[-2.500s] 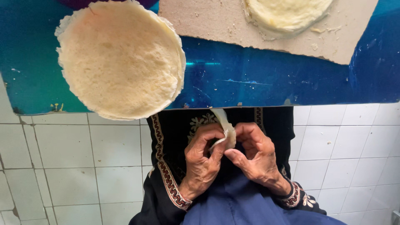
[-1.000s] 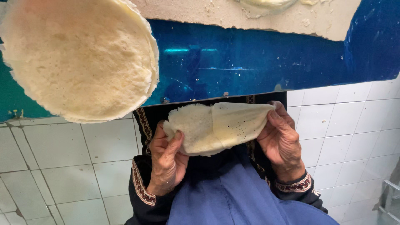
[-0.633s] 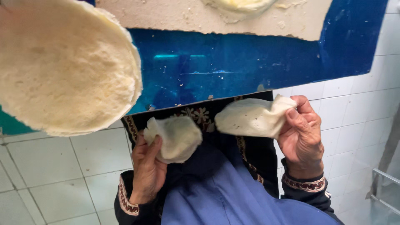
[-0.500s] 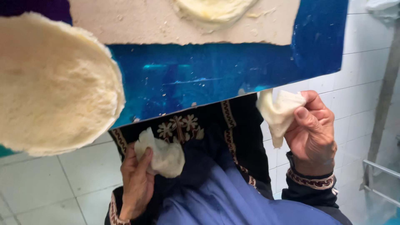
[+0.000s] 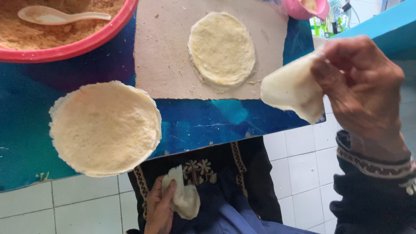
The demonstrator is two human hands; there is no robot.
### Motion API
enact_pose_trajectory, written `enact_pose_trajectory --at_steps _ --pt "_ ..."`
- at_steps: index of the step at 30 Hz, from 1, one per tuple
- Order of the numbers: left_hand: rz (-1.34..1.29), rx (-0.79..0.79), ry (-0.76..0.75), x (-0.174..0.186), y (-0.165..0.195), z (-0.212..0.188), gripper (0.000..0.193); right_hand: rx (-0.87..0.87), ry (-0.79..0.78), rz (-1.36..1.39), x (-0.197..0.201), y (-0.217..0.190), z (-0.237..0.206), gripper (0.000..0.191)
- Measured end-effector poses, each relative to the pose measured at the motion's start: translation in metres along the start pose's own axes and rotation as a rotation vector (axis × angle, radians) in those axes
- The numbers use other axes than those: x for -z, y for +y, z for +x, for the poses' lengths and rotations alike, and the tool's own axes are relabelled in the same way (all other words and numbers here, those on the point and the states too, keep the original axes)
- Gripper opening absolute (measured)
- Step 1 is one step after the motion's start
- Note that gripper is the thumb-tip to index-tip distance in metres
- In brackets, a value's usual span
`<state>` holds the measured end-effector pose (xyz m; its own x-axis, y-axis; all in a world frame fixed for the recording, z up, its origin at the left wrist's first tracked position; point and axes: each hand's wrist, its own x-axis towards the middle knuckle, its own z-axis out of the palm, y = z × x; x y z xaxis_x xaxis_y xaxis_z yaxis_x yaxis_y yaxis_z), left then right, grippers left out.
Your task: The person peels the thin top skin off round rice cakes one at a time, holding each cake over their lap and working the skin loose by hand. The separated skins are stacked on the table and the peeled cakes are set down beside them.
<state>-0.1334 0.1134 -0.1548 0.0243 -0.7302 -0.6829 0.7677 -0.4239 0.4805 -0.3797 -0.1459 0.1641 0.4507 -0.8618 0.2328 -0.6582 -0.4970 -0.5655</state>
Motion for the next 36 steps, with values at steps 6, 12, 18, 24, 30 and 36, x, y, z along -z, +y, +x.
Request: enact_pose_trajectory --at_steps 6,12,18,24,30,36 --pt "0.009 0.044 0.032 -0.001 0.005 0.002 0.032 0.041 -0.012 0.487 -0.051 0.026 0.069 0.019" --pt "-0.058 0.032 0.002 0.004 0.007 0.005 0.033 -0.375 0.025 0.642 -0.104 0.084 0.091 0.019" --pt "-0.069 0.045 -0.023 0.004 0.007 0.007 0.033 -0.306 0.069 0.576 -0.103 0.111 0.077 0.024" --pt "0.017 0.079 0.046 0.001 0.007 0.005 0.032 -0.336 0.022 0.550 -0.090 0.092 0.075 0.034" --pt "-0.017 0.094 0.033 0.001 0.007 0.005 0.031 -0.301 0.032 0.027 -0.092 0.082 0.060 0.043" --pt "0.005 0.057 -0.011 0.000 0.009 0.004 0.031 0.290 0.074 -0.556 -0.109 0.069 0.041 0.012"
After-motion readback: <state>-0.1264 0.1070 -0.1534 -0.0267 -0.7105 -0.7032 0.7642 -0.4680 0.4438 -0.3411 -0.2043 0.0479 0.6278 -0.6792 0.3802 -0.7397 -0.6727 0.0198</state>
